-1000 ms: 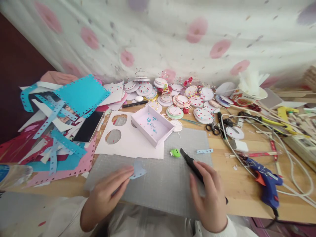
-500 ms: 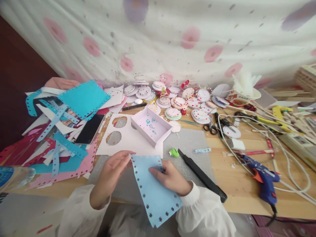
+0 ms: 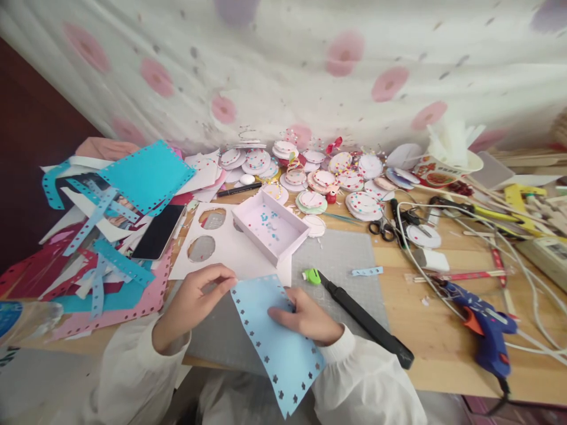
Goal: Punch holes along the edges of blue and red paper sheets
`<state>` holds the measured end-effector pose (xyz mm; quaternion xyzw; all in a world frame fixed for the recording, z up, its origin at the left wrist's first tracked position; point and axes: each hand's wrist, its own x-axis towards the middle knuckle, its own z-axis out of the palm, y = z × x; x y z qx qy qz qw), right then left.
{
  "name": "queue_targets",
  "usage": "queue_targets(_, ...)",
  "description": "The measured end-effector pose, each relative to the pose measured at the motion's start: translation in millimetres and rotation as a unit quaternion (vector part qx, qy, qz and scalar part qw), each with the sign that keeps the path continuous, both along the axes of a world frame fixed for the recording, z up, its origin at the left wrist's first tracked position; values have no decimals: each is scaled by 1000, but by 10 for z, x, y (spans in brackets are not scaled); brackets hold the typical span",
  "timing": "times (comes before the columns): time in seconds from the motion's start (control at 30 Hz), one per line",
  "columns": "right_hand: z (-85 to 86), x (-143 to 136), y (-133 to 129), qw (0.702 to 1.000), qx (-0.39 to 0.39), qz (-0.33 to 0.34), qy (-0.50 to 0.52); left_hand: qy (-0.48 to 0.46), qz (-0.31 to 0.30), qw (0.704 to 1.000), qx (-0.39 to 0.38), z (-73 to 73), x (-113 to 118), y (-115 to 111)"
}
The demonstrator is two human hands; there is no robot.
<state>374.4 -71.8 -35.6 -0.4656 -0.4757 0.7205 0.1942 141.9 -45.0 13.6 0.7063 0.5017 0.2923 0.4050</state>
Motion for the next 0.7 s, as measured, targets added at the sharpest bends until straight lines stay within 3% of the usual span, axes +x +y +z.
queue_targets(0.23, 49, -6, 29, 999, 23, 27, 10, 18, -51, 998, -28, 52, -10, 77)
queue_targets(0.5, 62, 15, 69, 991, 102, 82, -12, 146, -208, 965, 70, 181, -128, 137)
queue_targets(0.7, 55, 31, 76, 985, 138, 102, -17, 231, -240, 931, 149, 220, -86, 130)
